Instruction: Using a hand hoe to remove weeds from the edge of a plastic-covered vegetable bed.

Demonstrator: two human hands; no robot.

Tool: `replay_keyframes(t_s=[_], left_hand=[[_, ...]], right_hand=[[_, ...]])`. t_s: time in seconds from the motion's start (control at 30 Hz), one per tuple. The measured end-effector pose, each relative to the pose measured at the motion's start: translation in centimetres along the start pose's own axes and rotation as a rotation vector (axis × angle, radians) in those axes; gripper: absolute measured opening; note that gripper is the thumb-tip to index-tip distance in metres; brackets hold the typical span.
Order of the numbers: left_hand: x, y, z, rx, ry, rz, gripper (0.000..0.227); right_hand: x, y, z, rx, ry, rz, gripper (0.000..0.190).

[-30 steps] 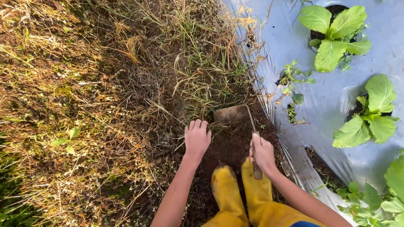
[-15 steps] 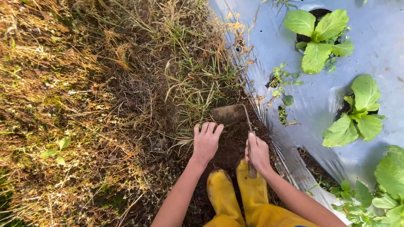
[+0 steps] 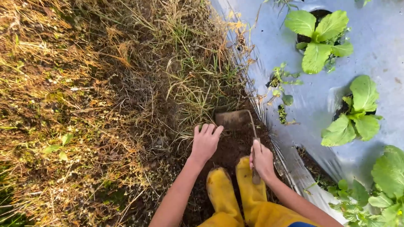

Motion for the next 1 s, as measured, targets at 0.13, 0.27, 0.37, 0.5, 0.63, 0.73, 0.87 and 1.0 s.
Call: replay_keyframes(t_s=[0.13, 0.27, 0.37, 0.5, 0.63, 0.73, 0.87, 1.0], left_hand=[[1.7, -0.5, -0.7, 0.032, 0.058, 0.050, 0.013], [4.5, -1.7, -1.1, -0.003, 0.162, 0.258, 0.012], [5.6, -1.9, 0.0, -0.026, 0.184, 0.323, 0.011], [6.1, -3.5, -0.4, 0.001, 0.193, 0.344, 0.020], [6.0, -5.0, 0.1, 0.032, 0.132, 0.351, 0.028], [5.7, -4.9, 1.2, 0.032, 0.110, 0.370, 0.026], [5.1, -3.5, 4.2, 0.029, 0.134, 0.440, 0.024], [4.0, -2.4, 5.0, 0.045, 0.158, 0.457, 0.014]], right_hand=[[0.9, 0.6, -0.1, -0.018, -0.012, 0.007, 0.055], [-0.8, 0.1, 0.0, -0.058, -0.010, -0.123, 0.051], [-2.5, -0.2, -0.2, -0.043, -0.014, -0.152, 0.047], [-3.2, -1.1, -0.6, -0.040, -0.068, -0.138, 0.048], [-2.4, -0.8, -0.6, -0.068, -0.105, -0.109, 0.047], [-2.0, -0.8, -0.8, -0.093, -0.140, -0.103, 0.047], [-2.5, -1.3, -0.8, -0.055, -0.159, -0.081, 0.046], [-2.5, -2.3, -0.9, 0.008, -0.178, -0.128, 0.047]])
Point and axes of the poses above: each hand's wrist, its own y-axis away from the middle knuckle, its own z-axis out of the palm, x = y × z, the point moved 1 cm from there along -y, towards the middle knuckle, and after that the axes turned 8 degrees about -z, right-handed, at the moved point
